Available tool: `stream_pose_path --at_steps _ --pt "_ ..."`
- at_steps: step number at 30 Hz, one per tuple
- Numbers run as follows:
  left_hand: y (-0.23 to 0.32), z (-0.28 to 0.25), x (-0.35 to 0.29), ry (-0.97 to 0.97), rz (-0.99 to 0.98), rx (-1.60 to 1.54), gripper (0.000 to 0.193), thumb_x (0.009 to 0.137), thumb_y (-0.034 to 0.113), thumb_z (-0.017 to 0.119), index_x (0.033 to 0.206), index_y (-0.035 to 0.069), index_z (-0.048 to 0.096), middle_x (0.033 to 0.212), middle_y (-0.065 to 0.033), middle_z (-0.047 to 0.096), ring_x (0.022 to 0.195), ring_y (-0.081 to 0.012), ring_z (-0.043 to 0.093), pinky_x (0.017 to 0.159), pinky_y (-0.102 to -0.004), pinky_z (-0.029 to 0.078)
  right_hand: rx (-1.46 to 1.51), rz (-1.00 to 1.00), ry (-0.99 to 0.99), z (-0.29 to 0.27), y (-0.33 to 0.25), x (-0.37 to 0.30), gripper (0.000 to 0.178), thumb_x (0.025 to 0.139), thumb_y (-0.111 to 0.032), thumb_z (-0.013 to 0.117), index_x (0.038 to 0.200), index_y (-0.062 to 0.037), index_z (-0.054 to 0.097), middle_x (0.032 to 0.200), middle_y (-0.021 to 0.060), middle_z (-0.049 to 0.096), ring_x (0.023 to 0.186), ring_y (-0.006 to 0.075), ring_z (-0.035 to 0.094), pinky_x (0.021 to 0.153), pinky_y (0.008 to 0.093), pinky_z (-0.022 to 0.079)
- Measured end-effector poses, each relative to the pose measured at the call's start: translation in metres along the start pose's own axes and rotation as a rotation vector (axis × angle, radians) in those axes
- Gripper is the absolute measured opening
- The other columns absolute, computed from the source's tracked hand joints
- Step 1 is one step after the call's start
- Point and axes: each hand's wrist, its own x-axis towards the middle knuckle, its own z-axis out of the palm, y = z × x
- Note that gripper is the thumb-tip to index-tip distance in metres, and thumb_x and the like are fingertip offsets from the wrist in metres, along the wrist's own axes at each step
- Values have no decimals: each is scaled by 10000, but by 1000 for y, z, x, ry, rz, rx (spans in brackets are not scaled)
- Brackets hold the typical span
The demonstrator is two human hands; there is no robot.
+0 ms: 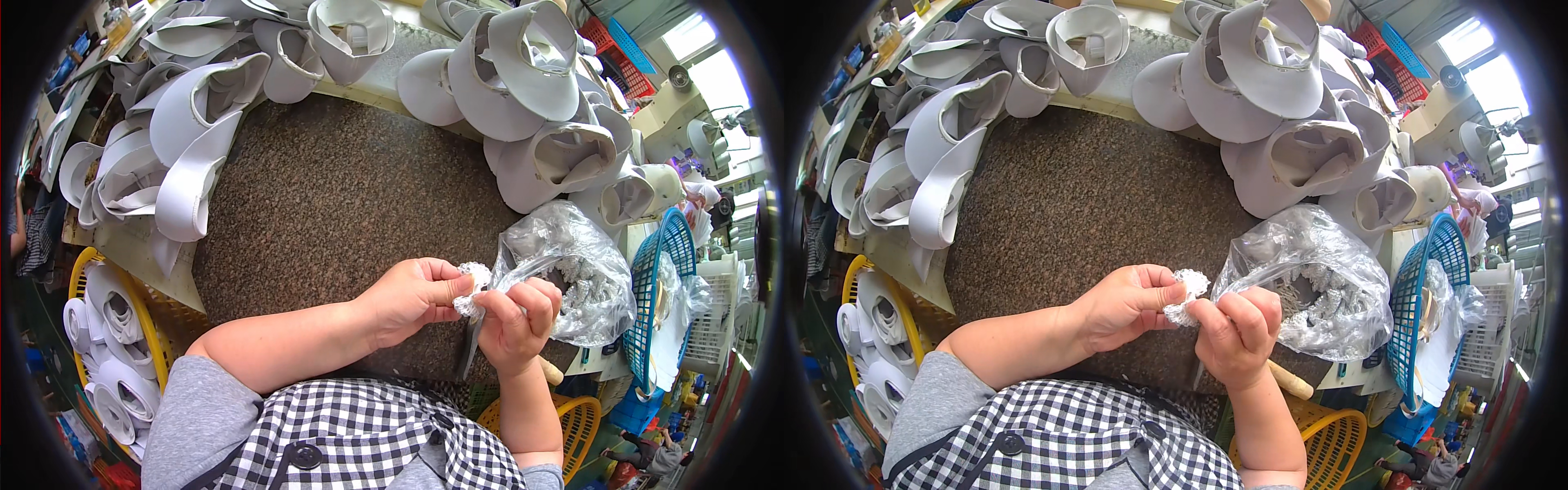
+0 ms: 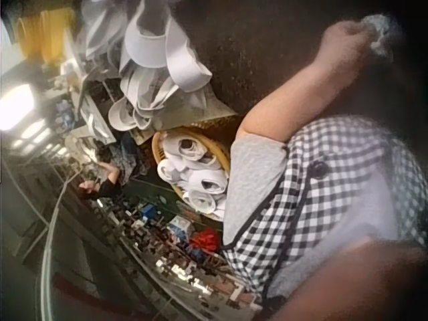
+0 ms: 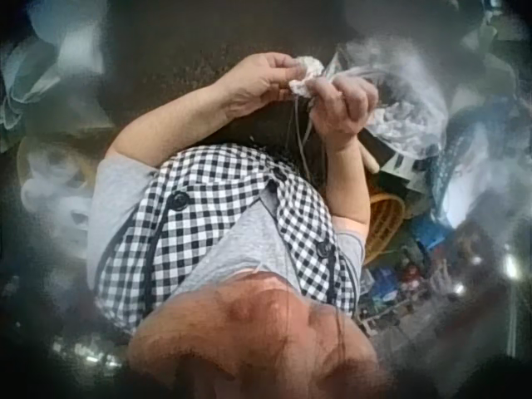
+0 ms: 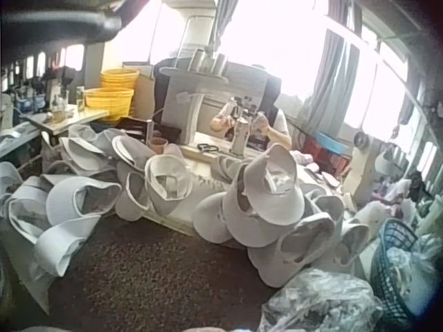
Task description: The person assembles and flattens shoe upper components by inserting padding and supports, then striking them with a hammer.
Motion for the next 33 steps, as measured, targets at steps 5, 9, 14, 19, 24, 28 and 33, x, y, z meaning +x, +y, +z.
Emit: stream_pose_path --at_steps 5,9,14,19,24,28,33 --pt "5 -4 -1 -4 -52 -15 200 924 228 649 1009 50 617 979 -30 643 890 -121 616 800 -289 525 11 -13 8 4 1 -1 251 667 -21 713 887 -139 680 875 12 509 759 205 516 662 333 424" --pt "6 -4 -2 -56 -33 -46 194 934 237 630 1021 64 622 1019 -19 647 922 -115 625 807 -296 534 238 274 51 -2 3 -4 241 741 -51 731 972 -101 685 874 51 572 770 230 545 688 335 441" --pt "7 3 -8 -52 -24 -29 183 930 241 637 990 70 615 972 -14 640 878 -97 620 780 -272 526 248 195 -79 -12 -7 7 281 716 -54 748 984 -96 677 944 53 618 867 241 574 786 347 446" --pt "7 7 -20 -58 95 198 188 921 256 655 956 79 601 898 -8 623 829 -87 598 767 -249 508 843 589 24 -4 -19 -6 174 841 -149 721 970 -59 647 1046 90 576 950 193 558 821 328 453" --pt "14 9 -39 -43 447 311 192 930 220 646 953 38 589 815 -25 620 828 -105 605 767 -251 510 1912 1079 21 2 -37 -6 314 947 -295 591 1109 -33 527 1086 88 547 972 191 547 902 359 439" --pt "24 8 -57 -63 478 332 126 930 113 627 968 -4 603 841 -30 611 845 -128 638 756 -247 521 2137 1156 -31 14 -47 -8 285 954 -271 582 1122 -46 532 1046 61 583 977 191 562 905 373 454" --pt "27 -8 -66 110 704 788 78 903 84 651 914 9 633 883 -23 598 819 -116 632 737 -242 519 1936 1269 6 22 -64 8 252 977 -237 550 1131 -37 543 1080 68 617 960 164 605 858 327 486"
